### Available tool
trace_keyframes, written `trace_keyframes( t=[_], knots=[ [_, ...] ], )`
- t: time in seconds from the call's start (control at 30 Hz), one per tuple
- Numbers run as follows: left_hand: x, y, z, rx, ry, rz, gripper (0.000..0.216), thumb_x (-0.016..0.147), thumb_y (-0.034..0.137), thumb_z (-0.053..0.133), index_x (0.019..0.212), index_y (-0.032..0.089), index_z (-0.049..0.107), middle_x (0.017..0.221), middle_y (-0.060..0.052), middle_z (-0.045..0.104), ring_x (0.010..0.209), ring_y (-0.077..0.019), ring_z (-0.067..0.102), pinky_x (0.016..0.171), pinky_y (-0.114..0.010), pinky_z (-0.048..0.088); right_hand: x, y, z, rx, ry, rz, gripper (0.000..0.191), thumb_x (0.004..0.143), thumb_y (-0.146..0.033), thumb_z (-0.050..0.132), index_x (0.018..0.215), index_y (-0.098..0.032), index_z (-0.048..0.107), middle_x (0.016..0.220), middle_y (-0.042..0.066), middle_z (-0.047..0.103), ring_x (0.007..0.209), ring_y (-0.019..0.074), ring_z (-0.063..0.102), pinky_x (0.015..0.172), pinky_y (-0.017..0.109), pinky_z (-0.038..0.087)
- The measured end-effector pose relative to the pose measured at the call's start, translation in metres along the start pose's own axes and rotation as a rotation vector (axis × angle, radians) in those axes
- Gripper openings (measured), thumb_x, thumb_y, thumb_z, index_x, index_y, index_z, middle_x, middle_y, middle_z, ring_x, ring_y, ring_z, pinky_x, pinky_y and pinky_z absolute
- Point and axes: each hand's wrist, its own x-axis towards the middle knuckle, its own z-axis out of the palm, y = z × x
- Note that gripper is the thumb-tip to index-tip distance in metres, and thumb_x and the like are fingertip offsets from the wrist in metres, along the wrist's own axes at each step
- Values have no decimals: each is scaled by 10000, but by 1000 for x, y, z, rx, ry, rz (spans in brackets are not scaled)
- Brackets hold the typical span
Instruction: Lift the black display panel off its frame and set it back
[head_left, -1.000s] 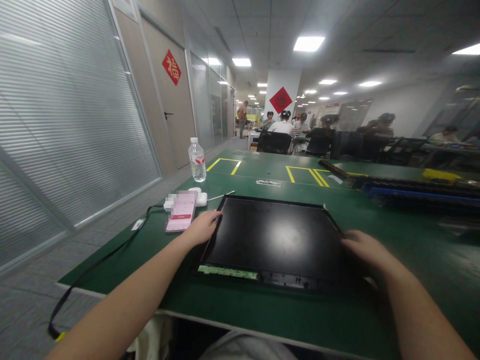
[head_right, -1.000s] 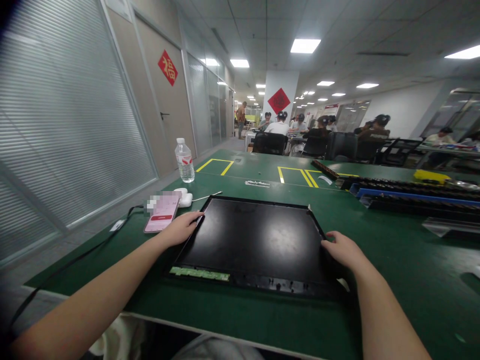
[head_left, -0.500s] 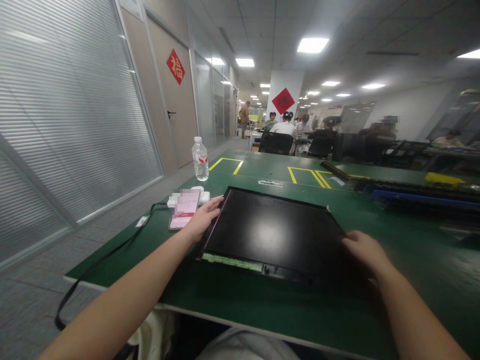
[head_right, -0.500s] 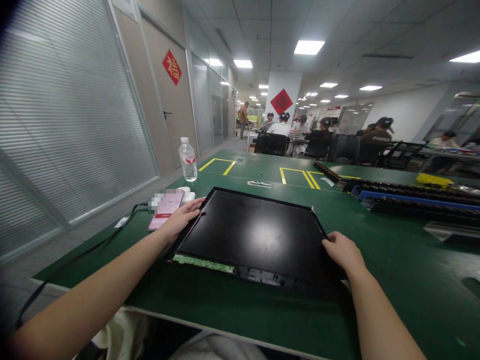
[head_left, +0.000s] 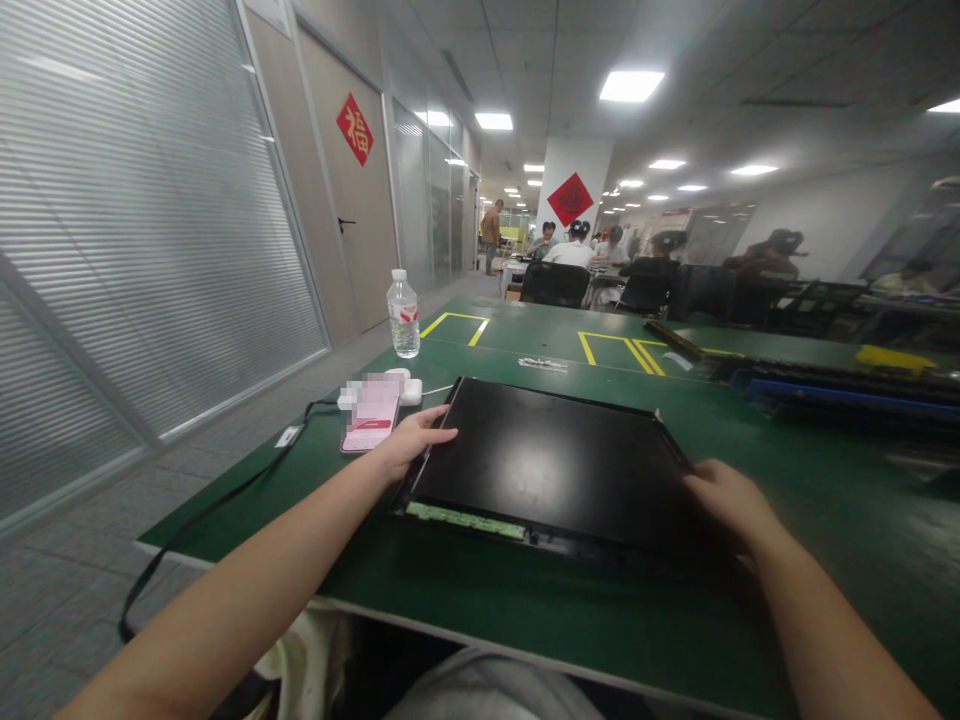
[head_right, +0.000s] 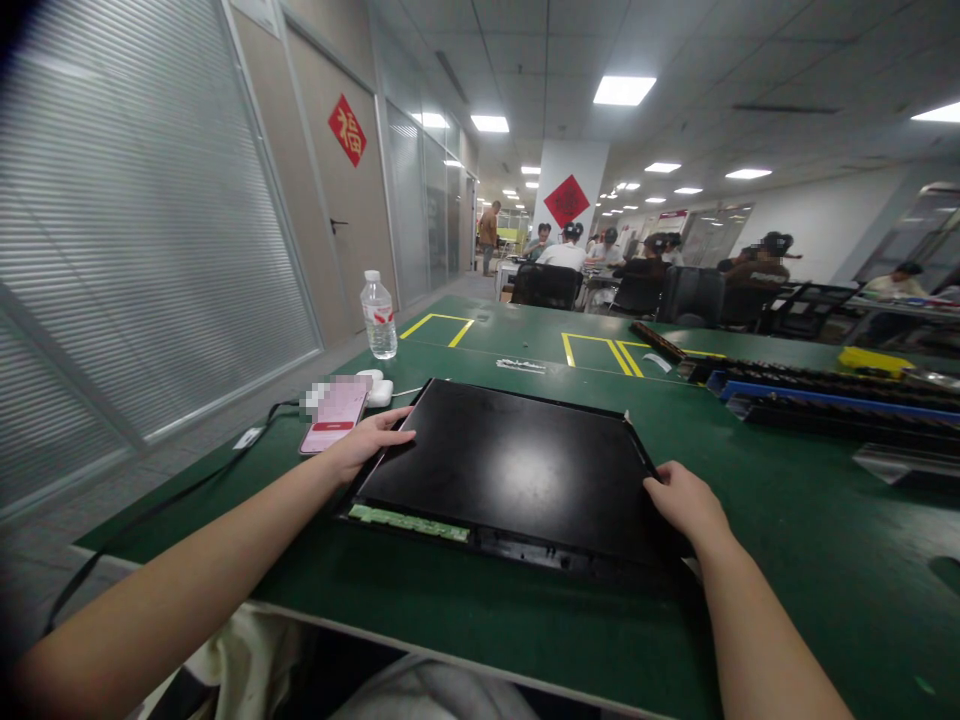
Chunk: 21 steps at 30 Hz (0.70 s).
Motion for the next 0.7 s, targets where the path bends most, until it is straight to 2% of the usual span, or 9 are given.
trace_keyframes(
  t=[0.17,0.37,0.53,0.7],
  knots=[
    [-1,-3,0,92,-38,49,684,554,78,848,1204,156,647,993,-90,763,805,-237,729,728,-334,590,-3,-3,-2,-18,-19,5,336,811,-366,541,1036,-162,684,1051,138,715,952,294,674,789,371,513],
    [-3,-3,1,5,-103,132,702,605,128,834,1270,193,618,1140,-83,731,940,-251,715,805,-326,569,-6,-7,-3,-28,-57,23,369,850,-371,501,1099,-144,651,1110,142,699,1025,299,654,826,362,495],
    [-9,1,7,-66,-160,136,731,663,157,799,1354,234,573,1228,-80,697,1016,-271,696,839,-333,555,-4,-4,-1,-14,-45,22,357,850,-381,501,1083,-158,654,1107,133,701,1015,294,656,815,362,494],
    [-12,5,9,-64,-162,143,759,666,134,778,1383,233,552,1282,-88,668,1089,-289,667,904,-355,537,-5,-5,-2,-30,-51,28,370,850,-392,505,1090,-153,652,1108,131,700,1018,294,653,803,359,495]
  ],
)
